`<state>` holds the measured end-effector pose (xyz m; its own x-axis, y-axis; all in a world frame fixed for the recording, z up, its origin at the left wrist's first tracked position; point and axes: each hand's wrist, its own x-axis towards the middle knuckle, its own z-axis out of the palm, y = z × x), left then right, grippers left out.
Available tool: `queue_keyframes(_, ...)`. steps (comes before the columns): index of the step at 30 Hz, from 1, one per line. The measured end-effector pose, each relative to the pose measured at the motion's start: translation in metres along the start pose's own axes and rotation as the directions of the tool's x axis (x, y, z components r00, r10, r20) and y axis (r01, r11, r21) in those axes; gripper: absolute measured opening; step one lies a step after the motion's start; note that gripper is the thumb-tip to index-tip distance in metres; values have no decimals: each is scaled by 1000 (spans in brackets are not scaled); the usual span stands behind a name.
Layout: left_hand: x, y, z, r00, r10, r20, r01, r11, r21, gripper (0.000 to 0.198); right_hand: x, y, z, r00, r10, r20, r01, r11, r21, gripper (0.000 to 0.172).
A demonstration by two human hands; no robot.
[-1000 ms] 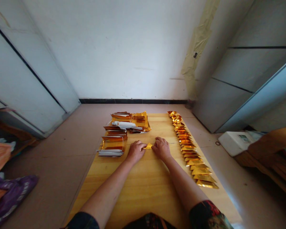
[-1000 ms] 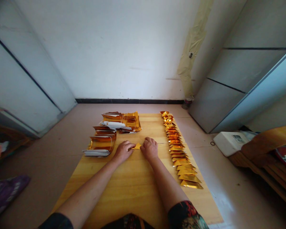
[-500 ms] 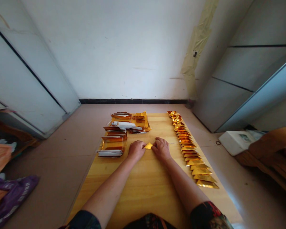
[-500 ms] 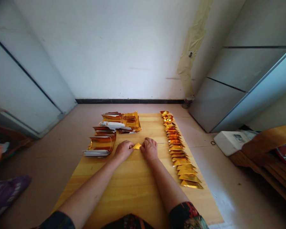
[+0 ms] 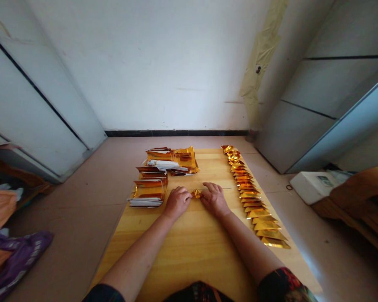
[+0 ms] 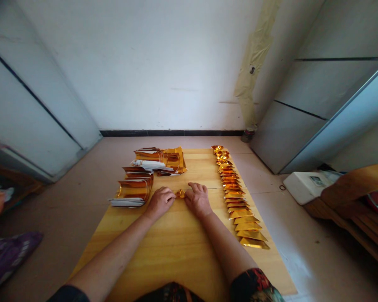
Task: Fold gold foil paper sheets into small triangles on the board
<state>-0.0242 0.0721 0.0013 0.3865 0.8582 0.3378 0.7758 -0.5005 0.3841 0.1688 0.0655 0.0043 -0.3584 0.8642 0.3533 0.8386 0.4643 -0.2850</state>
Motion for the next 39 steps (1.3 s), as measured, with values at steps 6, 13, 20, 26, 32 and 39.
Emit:
queue_keyframes(6, -5, 4, -3, 999, 22, 45, -24, 998, 54, 14, -2, 1, 1, 998, -34, 46, 35, 999, -25, 16)
queue_keyframes(13, 0, 9, -4, 994, -70, 90, 64, 996, 60, 20, 3, 1, -3, 991, 46, 123, -47, 999, 7, 15)
queue_keyframes(20, 3, 18, -4, 958, -274, 83, 264, 958, 114, 14, 15, 0, -4, 970, 148, 192, -151, 989, 0, 18)
queue_keyframes(26, 4, 25, -3, 910, -410, 63, 398, 906, 142, 11, 25, 0, -1, 945, 194, 264, -188, 981, -50, 23)
queue_keyframes(32, 6, 27, -7, 869, -489, 75, 482, 871, 95, 10, 27, -3, -3, 939, 222, 261, -209, 975, -75, 25)
queue_keyframes(39, 10, 30, -6, 843, -535, 60, 527, 842, 114, 11, 29, -4, -2, 933, 247, 260, -236, 969, -76, 23)
